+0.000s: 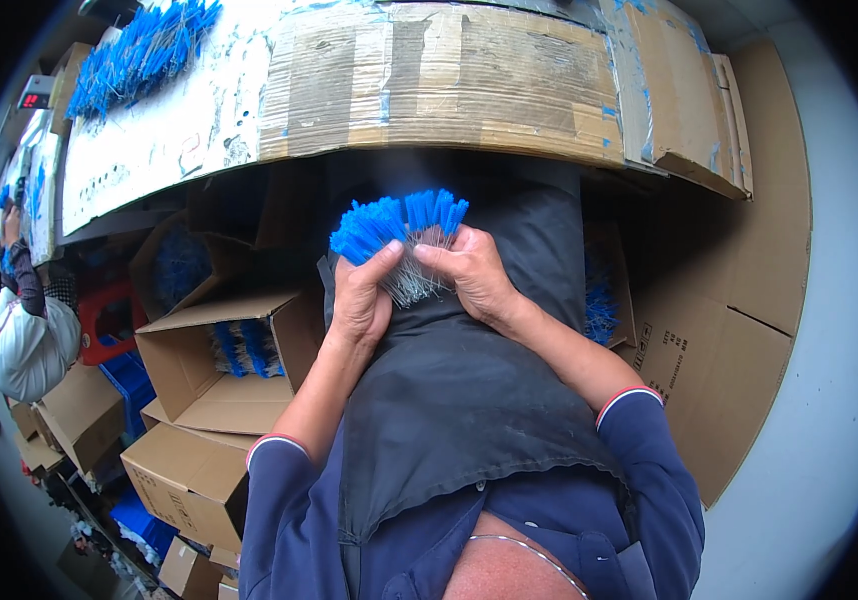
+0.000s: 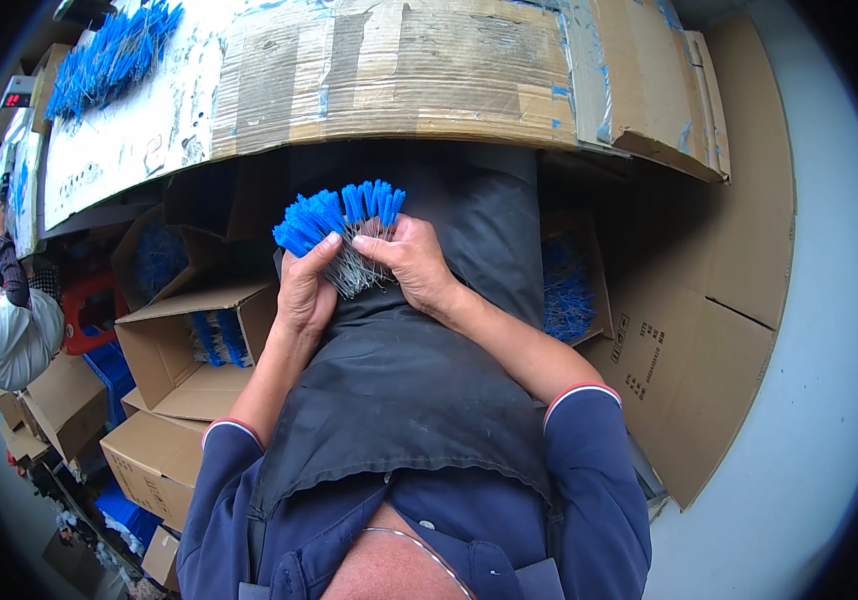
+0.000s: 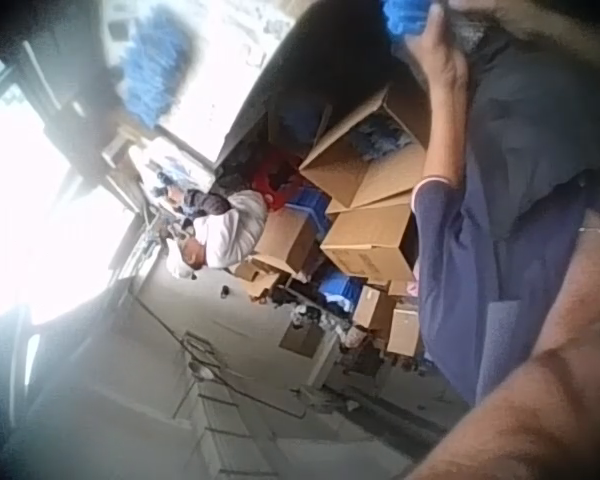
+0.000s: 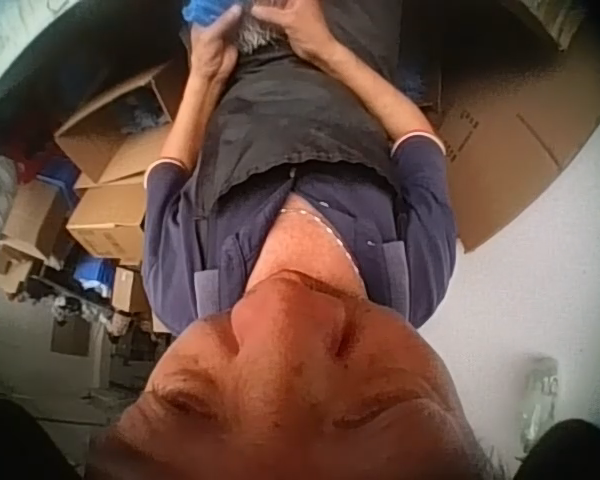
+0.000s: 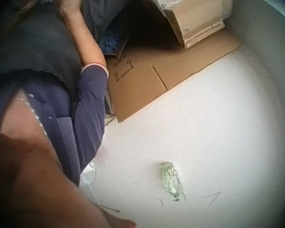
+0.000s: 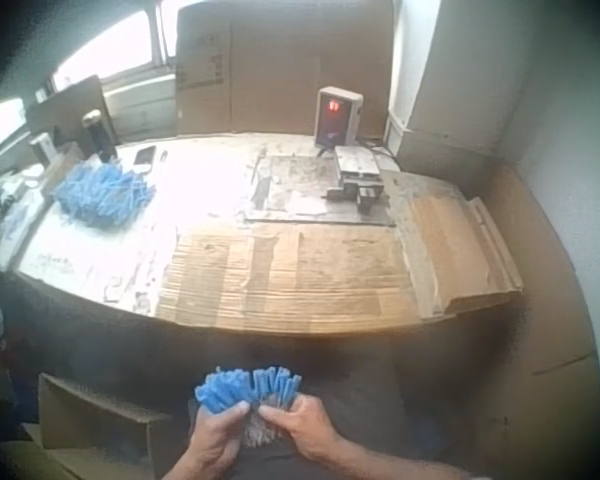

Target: Assembling blue brush bristles into metal holders using a specialized machine.

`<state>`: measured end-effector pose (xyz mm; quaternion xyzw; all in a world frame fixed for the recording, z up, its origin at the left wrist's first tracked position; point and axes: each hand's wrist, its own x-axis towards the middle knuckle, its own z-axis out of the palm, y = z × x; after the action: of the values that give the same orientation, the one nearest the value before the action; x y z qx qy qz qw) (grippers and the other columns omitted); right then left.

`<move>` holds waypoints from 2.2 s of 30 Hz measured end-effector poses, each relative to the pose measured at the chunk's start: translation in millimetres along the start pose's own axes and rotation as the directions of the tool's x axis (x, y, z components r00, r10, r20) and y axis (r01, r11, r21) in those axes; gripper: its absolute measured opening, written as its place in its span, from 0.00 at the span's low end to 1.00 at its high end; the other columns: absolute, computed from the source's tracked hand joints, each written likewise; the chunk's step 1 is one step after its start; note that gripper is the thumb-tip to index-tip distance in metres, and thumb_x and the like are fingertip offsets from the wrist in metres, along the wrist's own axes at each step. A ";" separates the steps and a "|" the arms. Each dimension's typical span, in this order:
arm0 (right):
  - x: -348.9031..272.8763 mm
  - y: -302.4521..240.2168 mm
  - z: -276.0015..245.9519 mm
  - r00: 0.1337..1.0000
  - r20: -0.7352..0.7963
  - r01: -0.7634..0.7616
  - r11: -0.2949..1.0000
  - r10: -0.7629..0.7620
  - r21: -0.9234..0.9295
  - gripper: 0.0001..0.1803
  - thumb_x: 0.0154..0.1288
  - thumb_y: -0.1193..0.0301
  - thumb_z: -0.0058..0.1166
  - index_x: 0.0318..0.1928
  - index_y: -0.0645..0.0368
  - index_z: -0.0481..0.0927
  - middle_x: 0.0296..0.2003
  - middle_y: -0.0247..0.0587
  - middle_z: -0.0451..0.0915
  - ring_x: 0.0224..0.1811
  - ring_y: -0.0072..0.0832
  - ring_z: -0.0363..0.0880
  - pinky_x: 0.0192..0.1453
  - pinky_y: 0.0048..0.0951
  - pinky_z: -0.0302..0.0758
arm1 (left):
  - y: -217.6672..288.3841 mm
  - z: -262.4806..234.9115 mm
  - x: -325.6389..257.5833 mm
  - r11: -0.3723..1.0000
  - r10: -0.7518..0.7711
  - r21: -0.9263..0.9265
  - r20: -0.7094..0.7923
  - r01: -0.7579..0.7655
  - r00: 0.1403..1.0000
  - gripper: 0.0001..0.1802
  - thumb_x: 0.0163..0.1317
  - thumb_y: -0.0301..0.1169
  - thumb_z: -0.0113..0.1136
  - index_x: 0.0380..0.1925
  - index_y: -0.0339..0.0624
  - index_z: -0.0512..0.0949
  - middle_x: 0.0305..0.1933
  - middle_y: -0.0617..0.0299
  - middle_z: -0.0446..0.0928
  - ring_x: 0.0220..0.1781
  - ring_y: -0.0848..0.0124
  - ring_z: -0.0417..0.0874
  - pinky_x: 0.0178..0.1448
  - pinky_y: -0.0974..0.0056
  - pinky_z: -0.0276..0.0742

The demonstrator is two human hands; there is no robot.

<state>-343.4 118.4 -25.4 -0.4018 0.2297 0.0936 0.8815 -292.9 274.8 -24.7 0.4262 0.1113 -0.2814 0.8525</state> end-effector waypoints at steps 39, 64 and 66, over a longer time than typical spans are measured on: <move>-0.8 -4.8 -9.4 0.979 0.146 -0.098 0.955 0.143 -0.279 0.14 0.79 0.66 0.52 0.47 0.63 0.84 0.39 0.26 0.80 0.40 0.13 0.74 0.45 0.22 0.73 | -2.4 10.5 3.1 0.972 -0.039 0.232 -0.012 0.041 0.999 0.23 0.57 0.22 0.74 0.53 0.40 0.79 0.50 0.63 0.83 0.53 0.71 0.84 0.64 0.61 0.77; -14.1 -9.9 -6.8 1.000 -0.024 -0.020 0.988 0.017 -0.152 0.17 0.74 0.70 0.57 0.57 0.68 0.80 0.43 0.33 0.83 0.44 0.17 0.80 0.52 0.22 0.78 | -4.8 10.5 7.6 0.994 -0.109 0.008 -0.055 0.109 0.993 0.17 0.59 0.21 0.73 0.47 0.38 0.80 0.45 0.52 0.86 0.48 0.61 0.89 0.55 0.57 0.86; -17.0 -10.6 -8.6 0.999 -0.040 -0.014 0.991 0.008 -0.136 0.17 0.74 0.70 0.56 0.57 0.69 0.80 0.43 0.35 0.83 0.43 0.18 0.81 0.52 0.23 0.79 | 0.9 15.0 1.3 0.986 -0.165 -0.014 -0.030 0.165 0.986 0.16 0.59 0.21 0.72 0.47 0.38 0.79 0.45 0.51 0.86 0.48 0.60 0.90 0.55 0.57 0.87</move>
<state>-357.4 105.3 -15.1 -0.4616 0.2423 0.1059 0.8467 -292.0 263.0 -15.5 0.4150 0.1610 -0.3437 0.8269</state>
